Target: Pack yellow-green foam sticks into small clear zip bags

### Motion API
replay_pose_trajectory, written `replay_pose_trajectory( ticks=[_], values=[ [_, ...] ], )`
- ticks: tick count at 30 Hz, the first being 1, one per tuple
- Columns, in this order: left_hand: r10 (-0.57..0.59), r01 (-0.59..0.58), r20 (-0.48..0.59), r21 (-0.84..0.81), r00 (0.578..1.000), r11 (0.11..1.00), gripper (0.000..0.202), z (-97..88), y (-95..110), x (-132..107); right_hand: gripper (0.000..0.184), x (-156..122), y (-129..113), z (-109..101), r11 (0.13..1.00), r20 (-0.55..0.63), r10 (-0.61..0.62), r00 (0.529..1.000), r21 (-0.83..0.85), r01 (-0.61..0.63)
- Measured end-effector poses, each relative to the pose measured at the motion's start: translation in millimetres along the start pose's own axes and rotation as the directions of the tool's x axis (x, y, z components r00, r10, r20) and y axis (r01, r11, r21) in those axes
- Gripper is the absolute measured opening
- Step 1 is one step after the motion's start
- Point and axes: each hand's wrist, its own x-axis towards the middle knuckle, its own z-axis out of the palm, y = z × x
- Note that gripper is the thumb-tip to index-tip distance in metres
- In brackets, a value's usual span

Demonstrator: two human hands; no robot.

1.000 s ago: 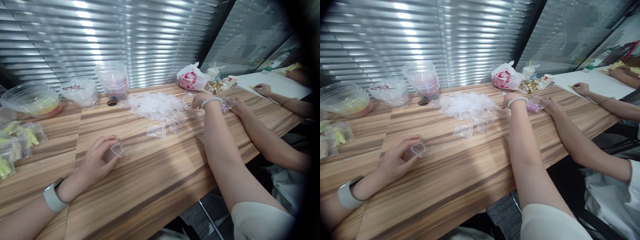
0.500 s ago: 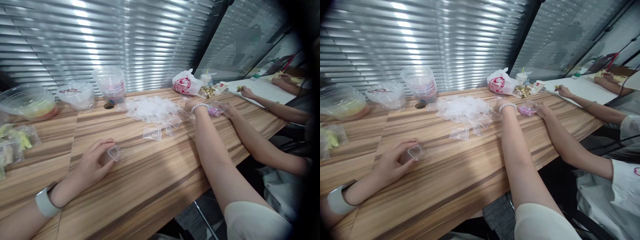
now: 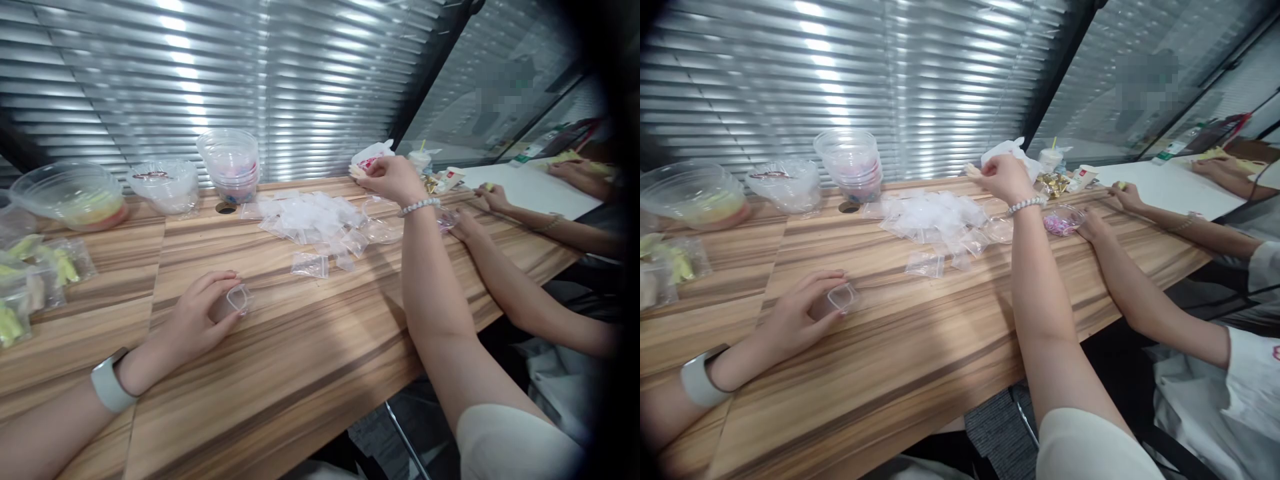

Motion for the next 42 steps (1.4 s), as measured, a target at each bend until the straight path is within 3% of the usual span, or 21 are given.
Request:
replay_pose_trajectory(
  ticks=[1, 2, 4, 6, 8, 9, 10, 12, 18, 28, 34, 42],
  values=[
    [-0.005, 0.005, 0.003, -0.006, 1.0, 1.0, 0.04, -0.6, 1, 0, 0.041, -3, -15, 10, 0.965, 0.05, -0.059, 0.997, 0.258, 0.045],
    [-0.012, 0.012, 0.011, -0.01, 1.0, 1.0, 0.039, -1.4, 3, 1, 0.041, -8, -32, 24, 0.852, 0.116, -0.133, 0.984, 0.521, 0.054],
    [-0.035, 0.035, 0.032, -0.019, 0.999, 0.999, 0.038, -2.8, 6, 2, 0.042, -23, -66, 57, 0.543, 0.252, -0.26, 0.932, 0.837, -0.075],
    [-0.07, 0.071, 0.038, -0.035, 0.997, 0.997, 0.037, -3.7, 7, 3, 0.038, -46, -99, 91, 0.246, 0.426, -0.365, 0.828, 0.902, -0.355],
    [-0.117, 0.118, 0.027, -0.055, 0.993, 0.991, 0.038, -3.4, 8, 3, 0.028, -73, -125, 121, 0.071, 0.557, -0.474, 0.682, 0.796, -0.601],
    [-0.141, 0.142, 0.014, -0.068, 0.99, 0.987, 0.039, -2.9, 7, 3, 0.025, -87, -134, 133, 0.021, 0.583, -0.478, 0.657, 0.756, -0.654],
    [-0.168, 0.167, 0.0, -0.082, 0.986, 0.983, 0.04, -2.2, 7, 4, 0.024, -99, -141, 143, 0.012, 0.619, -0.485, 0.617, 0.711, -0.704],
    [-0.232, 0.229, -0.024, -0.11, 0.972, 0.967, 0.041, -0.6, 6, 4, 0.022, -118, -145, 158, -0.01, 0.665, -0.463, 0.587, 0.658, -0.753],
    [-0.445, 0.432, -0.059, -0.163, 0.893, 0.887, 0.04, 1.8, 2, 6, 0.018, -128, -134, 179, -0.093, 0.692, -0.39, 0.608, 0.627, -0.773],
    [-0.546, 0.509, -0.096, -0.258, 0.832, 0.821, 0.052, 2.7, -1, 6, 0.024, -131, -132, 179, 0.029, 0.681, -0.43, 0.593, 0.667, -0.744],
    [-0.564, 0.526, -0.108, -0.253, 0.819, 0.812, 0.053, 0.8, 1, 6, 0.022, -134, -130, 181, 0.031, 0.676, -0.414, 0.609, 0.679, -0.733],
    [-0.488, 0.458, -0.108, -0.216, 0.866, 0.862, 0.053, 2.7, -2, 3, 0.022, -138, -136, 178, 0.081, 0.689, -0.338, 0.642, 0.701, -0.709]
  ],
)
